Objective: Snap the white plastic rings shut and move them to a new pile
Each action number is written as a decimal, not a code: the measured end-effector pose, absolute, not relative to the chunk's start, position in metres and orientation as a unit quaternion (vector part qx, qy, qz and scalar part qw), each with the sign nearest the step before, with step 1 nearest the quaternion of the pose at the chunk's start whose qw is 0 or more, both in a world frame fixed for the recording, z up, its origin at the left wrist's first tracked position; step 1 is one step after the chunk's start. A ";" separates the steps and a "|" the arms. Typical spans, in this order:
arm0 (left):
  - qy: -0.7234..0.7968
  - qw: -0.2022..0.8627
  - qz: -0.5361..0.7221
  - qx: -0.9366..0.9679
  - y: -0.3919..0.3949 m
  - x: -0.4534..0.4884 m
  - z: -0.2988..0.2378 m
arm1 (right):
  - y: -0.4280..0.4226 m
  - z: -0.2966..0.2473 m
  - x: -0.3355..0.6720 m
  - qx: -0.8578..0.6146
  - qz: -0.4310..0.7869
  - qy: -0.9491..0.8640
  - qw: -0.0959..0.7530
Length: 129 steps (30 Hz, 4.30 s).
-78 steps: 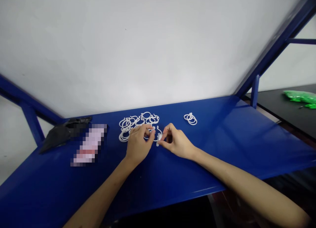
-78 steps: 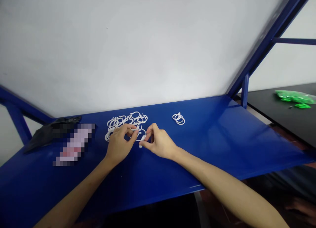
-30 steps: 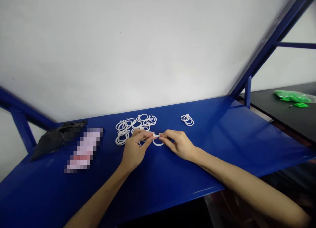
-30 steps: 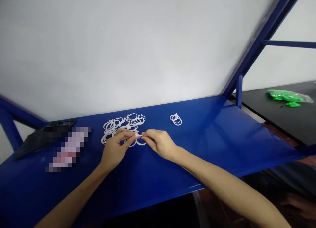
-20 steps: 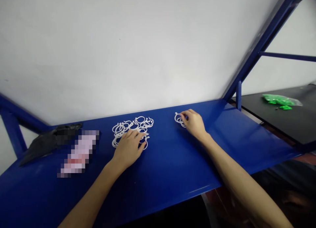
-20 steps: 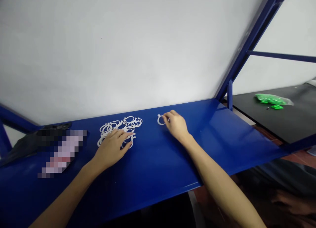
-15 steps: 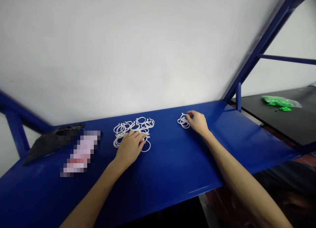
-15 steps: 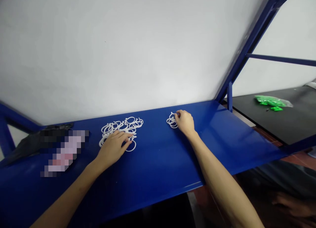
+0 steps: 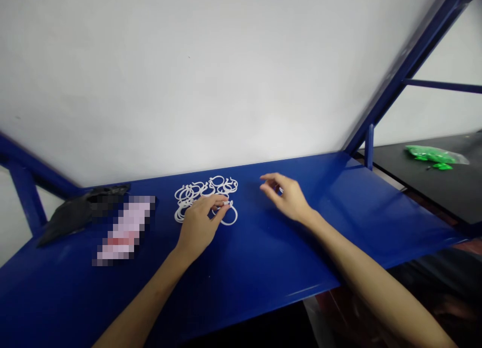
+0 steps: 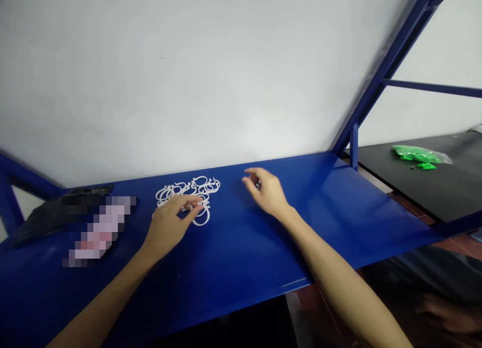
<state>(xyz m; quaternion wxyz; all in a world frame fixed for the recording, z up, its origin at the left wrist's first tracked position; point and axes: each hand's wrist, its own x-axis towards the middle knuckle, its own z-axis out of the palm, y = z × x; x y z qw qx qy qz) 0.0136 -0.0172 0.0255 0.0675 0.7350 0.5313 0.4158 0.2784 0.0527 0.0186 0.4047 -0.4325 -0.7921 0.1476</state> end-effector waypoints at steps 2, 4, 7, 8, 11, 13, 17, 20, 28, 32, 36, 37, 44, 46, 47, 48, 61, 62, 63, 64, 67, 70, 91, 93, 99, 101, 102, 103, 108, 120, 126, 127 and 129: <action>0.548 0.084 0.421 0.718 -0.022 0.019 0.028 | 0.032 0.017 0.257 -0.361 0.223 -0.825 0.373; 0.561 0.110 0.425 0.702 -0.025 0.023 0.029 | 0.013 0.015 0.238 -0.313 0.283 -0.831 0.363; 0.572 0.174 0.436 0.673 -0.027 0.028 0.029 | -0.004 0.013 0.223 -0.306 0.299 -0.804 0.412; 0.573 0.196 0.440 0.663 -0.027 0.029 0.028 | -0.007 0.013 0.221 -0.309 0.296 -0.799 0.423; 0.560 0.241 0.451 0.652 -0.026 0.029 0.025 | -0.008 0.016 0.222 -0.298 0.287 -0.804 0.427; 0.539 0.257 0.457 0.659 -0.025 0.028 0.022 | -0.008 0.018 0.224 -0.279 0.290 -0.812 0.423; 0.507 0.254 0.453 0.688 -0.026 0.024 0.022 | -0.007 0.018 0.226 -0.254 0.291 -0.821 0.420; 0.498 0.232 0.443 0.709 -0.031 0.028 0.027 | -0.004 0.013 0.227 -0.261 0.281 -0.827 0.411; 0.548 0.207 0.458 0.669 -0.034 0.039 0.031 | -0.001 0.015 0.225 -0.324 0.241 -0.803 0.439; 0.535 0.228 0.448 0.679 -0.030 0.035 0.028 | -0.002 0.015 0.226 -0.296 0.234 -0.826 0.419; 0.526 0.219 0.448 0.689 -0.029 0.033 0.023 | -0.003 0.012 0.229 -0.249 0.225 -0.850 0.407; 0.519 0.215 0.452 0.693 -0.029 0.033 0.023 | -0.003 0.012 0.229 -0.244 0.225 -0.851 0.407; 0.506 0.181 0.469 0.701 -0.031 0.033 0.022 | -0.002 0.013 0.231 -0.242 0.221 -0.851 0.411; 0.502 0.177 0.470 0.704 -0.030 0.032 0.022 | -0.002 0.013 0.231 -0.228 0.217 -0.854 0.415; 0.494 0.173 0.471 0.710 -0.030 0.032 0.022 | -0.002 0.013 0.230 -0.227 0.217 -0.853 0.416; 0.483 0.169 0.473 0.717 -0.030 0.032 0.022 | -0.002 0.013 0.230 -0.229 0.218 -0.852 0.416; 0.485 0.108 0.496 0.712 -0.036 0.039 0.022 | -0.002 0.020 0.228 -0.268 0.224 -0.825 0.444; 0.486 0.107 0.498 0.710 -0.036 0.039 0.022 | -0.001 0.021 0.228 -0.270 0.225 -0.824 0.445; 0.489 0.107 0.499 0.707 -0.036 0.039 0.021 | -0.001 0.021 0.228 -0.272 0.227 -0.822 0.446; 0.493 0.109 0.499 0.704 -0.036 0.039 0.021 | 0.000 0.021 0.228 -0.273 0.229 -0.820 0.447; 0.491 0.119 0.497 0.706 -0.035 0.037 0.020 | 0.001 0.020 0.230 -0.259 0.228 -0.826 0.445; 0.474 0.117 0.500 0.715 -0.034 0.035 0.020 | 0.001 0.018 0.231 -0.223 0.217 -0.845 0.434; 0.541 -0.057 0.265 0.796 0.003 0.021 -0.002 | 0.039 0.039 0.265 -0.504 -0.037 -0.774 0.383; 0.553 -0.066 0.229 0.798 0.009 0.017 -0.009 | 0.056 0.036 0.285 -0.591 -0.050 -0.720 0.359; 0.572 -0.079 0.237 0.782 0.015 0.013 -0.017 | 0.090 0.016 0.320 -0.727 0.038 -0.640 0.246; 0.575 -0.089 0.243 0.776 0.015 0.013 -0.016 | 0.089 0.015 0.319 -0.730 0.045 -0.642 0.232; 0.575 -0.093 0.247 0.774 0.015 0.014 -0.015 | 0.087 0.015 0.317 -0.732 0.039 -0.640 0.229; 0.574 -0.098 0.254 0.772 0.014 0.014 -0.014 | 0.084 0.017 0.315 -0.737 0.030 -0.638 0.222; 0.538 -0.135 0.317 0.769 0.008 0.015 -0.005 | 0.075 0.025 0.313 -0.745 -0.034 -0.635 0.201; 0.387 -0.186 0.312 0.847 -0.014 0.033 0.011 | 0.021 0.016 0.241 -0.381 0.293 -0.785 0.390; 0.404 -0.124 0.384 0.821 -0.021 0.037 0.013 | 0.012 0.015 0.227 -0.383 0.351 -0.727 0.449; 0.425 -0.100 0.417 0.797 -0.023 0.038 0.014 | 0.013 0.014 0.228 -0.383 0.343 -0.728 0.454; 0.464 -0.029 0.465 0.753 -0.024 0.040 0.015 | 0.014 0.014 0.230 -0.382 0.316 -0.739 0.457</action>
